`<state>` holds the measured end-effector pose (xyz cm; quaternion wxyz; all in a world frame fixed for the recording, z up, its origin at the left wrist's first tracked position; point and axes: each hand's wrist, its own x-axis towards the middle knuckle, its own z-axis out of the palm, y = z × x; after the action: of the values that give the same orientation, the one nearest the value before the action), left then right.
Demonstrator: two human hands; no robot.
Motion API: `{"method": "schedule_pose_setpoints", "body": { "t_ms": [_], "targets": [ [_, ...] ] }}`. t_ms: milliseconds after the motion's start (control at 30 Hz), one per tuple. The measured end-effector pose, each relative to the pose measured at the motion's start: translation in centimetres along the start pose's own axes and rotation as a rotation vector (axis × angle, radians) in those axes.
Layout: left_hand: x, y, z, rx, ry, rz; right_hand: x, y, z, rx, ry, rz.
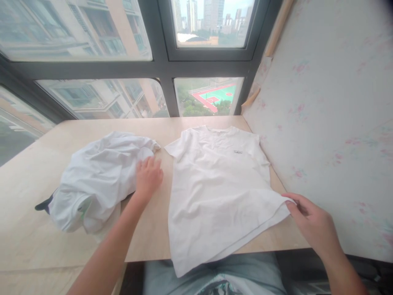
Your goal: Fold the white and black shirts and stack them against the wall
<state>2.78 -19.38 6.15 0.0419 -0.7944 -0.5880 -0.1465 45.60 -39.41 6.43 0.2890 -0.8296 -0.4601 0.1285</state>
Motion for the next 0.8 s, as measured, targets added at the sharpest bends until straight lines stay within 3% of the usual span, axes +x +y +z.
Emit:
{"method": "schedule_pose_setpoints", "body": {
  "t_ms": [67,167,233,333,500,700,800],
  "targets": [
    [-4.1,1.4,0.1,-0.021,-0.045,0.043,0.1,0.1,-0.2,-0.009,0.012,0.022],
    [-13.3,4.6,0.3,-0.128,-0.135,0.174,0.2,0.4,-0.8,-0.026,0.048,0.042],
    [-19.0,6.4,0.6,-0.140,-0.123,0.274,0.2,0.4,-1.3,-0.044,0.066,0.035],
    [-23.8,7.3,1.1,-0.092,-0.060,0.354,0.1,0.4,-2.1,-0.079,0.084,0.033],
    [-24.5,6.2,1.8,-0.040,0.028,0.229,-0.5,0.7,-3.0,-0.085,0.107,0.068],
    [-24.8,6.5,2.8,-0.075,0.122,0.217,-1.6,1.1,-4.0,-0.056,0.125,0.085],
    [-24.3,5.9,2.2,-0.135,0.125,0.274,-2.1,1.1,-4.9,-0.048,0.152,0.097]
  ]
}}
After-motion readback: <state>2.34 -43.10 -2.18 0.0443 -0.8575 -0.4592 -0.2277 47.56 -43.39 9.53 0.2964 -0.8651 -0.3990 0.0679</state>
